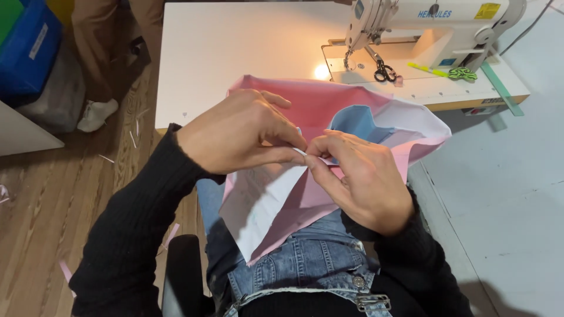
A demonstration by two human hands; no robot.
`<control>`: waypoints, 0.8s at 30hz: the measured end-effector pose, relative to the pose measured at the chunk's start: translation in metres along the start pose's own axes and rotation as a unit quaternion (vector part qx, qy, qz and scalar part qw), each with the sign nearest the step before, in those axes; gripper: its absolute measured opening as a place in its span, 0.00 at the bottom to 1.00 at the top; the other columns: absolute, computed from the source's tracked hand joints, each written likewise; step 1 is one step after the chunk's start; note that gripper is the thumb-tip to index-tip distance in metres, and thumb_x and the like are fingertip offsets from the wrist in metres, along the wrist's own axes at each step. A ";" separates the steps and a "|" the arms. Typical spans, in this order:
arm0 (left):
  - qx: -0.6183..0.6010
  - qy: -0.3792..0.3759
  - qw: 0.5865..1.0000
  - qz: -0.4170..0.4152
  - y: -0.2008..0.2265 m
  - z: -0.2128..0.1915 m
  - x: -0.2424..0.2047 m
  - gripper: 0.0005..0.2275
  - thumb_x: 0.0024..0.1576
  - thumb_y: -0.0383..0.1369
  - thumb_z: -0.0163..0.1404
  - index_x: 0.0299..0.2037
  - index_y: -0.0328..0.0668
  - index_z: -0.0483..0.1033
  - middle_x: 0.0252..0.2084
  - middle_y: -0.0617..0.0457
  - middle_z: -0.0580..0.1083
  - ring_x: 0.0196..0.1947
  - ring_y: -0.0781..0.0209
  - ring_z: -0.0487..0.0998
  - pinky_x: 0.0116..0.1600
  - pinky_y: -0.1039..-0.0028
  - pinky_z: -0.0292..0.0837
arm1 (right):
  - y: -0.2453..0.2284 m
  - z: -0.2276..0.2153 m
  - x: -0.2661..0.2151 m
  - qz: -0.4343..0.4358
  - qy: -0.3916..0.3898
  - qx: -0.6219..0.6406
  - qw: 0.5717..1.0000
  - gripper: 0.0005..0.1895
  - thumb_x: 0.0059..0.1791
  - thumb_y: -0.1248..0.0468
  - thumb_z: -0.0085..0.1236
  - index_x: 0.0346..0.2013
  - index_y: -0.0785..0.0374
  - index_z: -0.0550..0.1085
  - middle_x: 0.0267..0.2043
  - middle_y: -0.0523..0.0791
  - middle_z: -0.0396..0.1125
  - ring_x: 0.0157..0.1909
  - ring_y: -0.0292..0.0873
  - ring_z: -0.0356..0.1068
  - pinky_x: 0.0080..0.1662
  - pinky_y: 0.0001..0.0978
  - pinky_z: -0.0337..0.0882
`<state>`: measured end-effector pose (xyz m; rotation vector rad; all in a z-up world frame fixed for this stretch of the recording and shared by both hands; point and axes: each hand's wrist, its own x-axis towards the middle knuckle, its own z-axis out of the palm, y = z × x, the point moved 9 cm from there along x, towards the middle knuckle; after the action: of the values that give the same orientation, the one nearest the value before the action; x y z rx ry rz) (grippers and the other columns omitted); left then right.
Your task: Folding the top edges of a pink and blue fabric bag to prepare for sewing.
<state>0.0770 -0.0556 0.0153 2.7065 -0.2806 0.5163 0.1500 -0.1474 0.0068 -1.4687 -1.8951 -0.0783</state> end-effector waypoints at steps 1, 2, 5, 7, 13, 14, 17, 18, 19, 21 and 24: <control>-0.011 0.021 1.000 -0.019 -0.004 0.000 0.000 0.10 0.57 0.42 0.59 0.39 0.46 0.86 0.27 0.54 0.81 0.28 0.57 0.83 0.69 0.56 0.67 | -0.004 -0.002 -0.004 -0.029 0.016 -0.007 0.999 0.06 0.52 0.69 0.60 0.40 0.68 0.72 0.37 0.49 0.73 0.40 0.53 0.76 0.61 0.45 0.74; -0.016 0.019 1.000 -0.019 -0.006 0.002 -0.001 0.10 0.57 0.42 0.59 0.39 0.46 0.86 0.27 0.54 0.81 0.28 0.57 0.83 0.69 0.56 0.67 | -0.004 -0.002 -0.003 -0.025 0.015 -0.007 1.000 0.06 0.52 0.69 0.60 0.40 0.68 0.72 0.37 0.49 0.73 0.40 0.53 0.76 0.61 0.45 0.74; -0.029 0.051 0.998 0.002 -0.002 0.002 -0.004 0.09 0.56 0.41 0.59 0.37 0.47 0.86 0.28 0.55 0.82 0.28 0.61 0.84 0.66 0.56 0.67 | -0.009 -0.004 -0.004 -0.027 0.025 -0.025 0.999 0.07 0.52 0.69 0.61 0.40 0.69 0.72 0.38 0.49 0.74 0.42 0.53 0.76 0.61 0.45 0.74; 0.027 0.075 0.997 -0.011 -0.001 -0.004 -0.004 0.10 0.55 0.42 0.60 0.36 0.46 0.86 0.28 0.54 0.82 0.29 0.58 0.83 0.62 0.59 0.70 | -0.002 -0.007 0.000 0.049 0.031 0.002 0.998 0.07 0.49 0.69 0.63 0.38 0.71 0.75 0.36 0.51 0.74 0.34 0.50 0.75 0.41 0.40 0.74; 0.038 0.102 0.994 -0.001 0.008 0.001 -0.009 0.07 0.57 0.37 0.60 0.36 0.43 0.85 0.27 0.55 0.80 0.31 0.56 0.78 0.57 0.60 0.72 | -0.005 -0.012 -0.013 -0.011 0.078 -0.016 0.997 0.09 0.51 0.66 0.66 0.40 0.69 0.76 0.37 0.48 0.76 0.36 0.47 0.78 0.63 0.47 0.76; 0.037 0.101 0.994 -0.001 0.009 0.002 -0.009 0.07 0.57 0.37 0.60 0.36 0.43 0.85 0.27 0.55 0.80 0.31 0.56 0.78 0.57 0.60 0.72 | -0.007 -0.013 -0.013 -0.009 0.079 -0.016 0.997 0.09 0.51 0.66 0.66 0.40 0.69 0.76 0.37 0.48 0.76 0.36 0.47 0.78 0.63 0.47 0.76; -0.005 0.125 0.991 -0.049 0.003 0.002 -0.013 0.07 0.55 0.36 0.59 0.35 0.42 0.84 0.28 0.55 0.78 0.31 0.56 0.76 0.44 0.65 0.72 | -0.010 -0.015 -0.014 0.002 0.074 -0.023 0.997 0.09 0.52 0.65 0.67 0.41 0.69 0.76 0.37 0.47 0.76 0.38 0.46 0.79 0.61 0.45 0.76; -0.002 0.139 0.990 -0.035 0.006 0.000 -0.015 0.07 0.55 0.35 0.59 0.35 0.41 0.84 0.30 0.55 0.79 0.34 0.54 0.75 0.43 0.65 0.72 | -0.011 -0.015 -0.014 -0.001 0.070 -0.023 0.997 0.10 0.52 0.65 0.67 0.43 0.69 0.77 0.39 0.47 0.76 0.40 0.46 0.79 0.62 0.45 0.76; 0.004 0.155 0.988 -0.020 0.008 -0.004 -0.017 0.07 0.55 0.35 0.59 0.36 0.40 0.83 0.32 0.55 0.79 0.37 0.52 0.75 0.42 0.65 0.71 | -0.012 -0.015 -0.013 -0.007 0.066 -0.023 0.998 0.11 0.52 0.65 0.66 0.45 0.68 0.77 0.40 0.48 0.76 0.41 0.47 0.79 0.63 0.45 0.75; 0.000 0.151 0.988 -0.025 0.007 -0.002 -0.019 0.07 0.54 0.34 0.59 0.36 0.40 0.83 0.32 0.55 0.79 0.37 0.52 0.75 0.41 0.65 0.72 | -0.013 -0.015 -0.014 0.004 0.058 -0.029 0.998 0.09 0.52 0.66 0.66 0.45 0.66 0.78 0.40 0.47 0.77 0.41 0.46 0.79 0.63 0.46 0.75; -0.028 0.139 0.989 -0.048 0.003 -0.001 -0.023 0.07 0.55 0.34 0.58 0.36 0.41 0.82 0.33 0.55 0.80 0.36 0.56 0.77 0.40 0.65 0.73 | -0.010 -0.012 -0.013 0.026 0.054 -0.014 0.998 0.08 0.52 0.66 0.65 0.45 0.64 0.80 0.39 0.46 0.77 0.40 0.44 0.80 0.62 0.45 0.75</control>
<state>0.0549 -0.0550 0.0083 2.5379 -0.0882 0.8314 0.1488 -0.1667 0.0123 -1.5009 -1.7759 -0.1579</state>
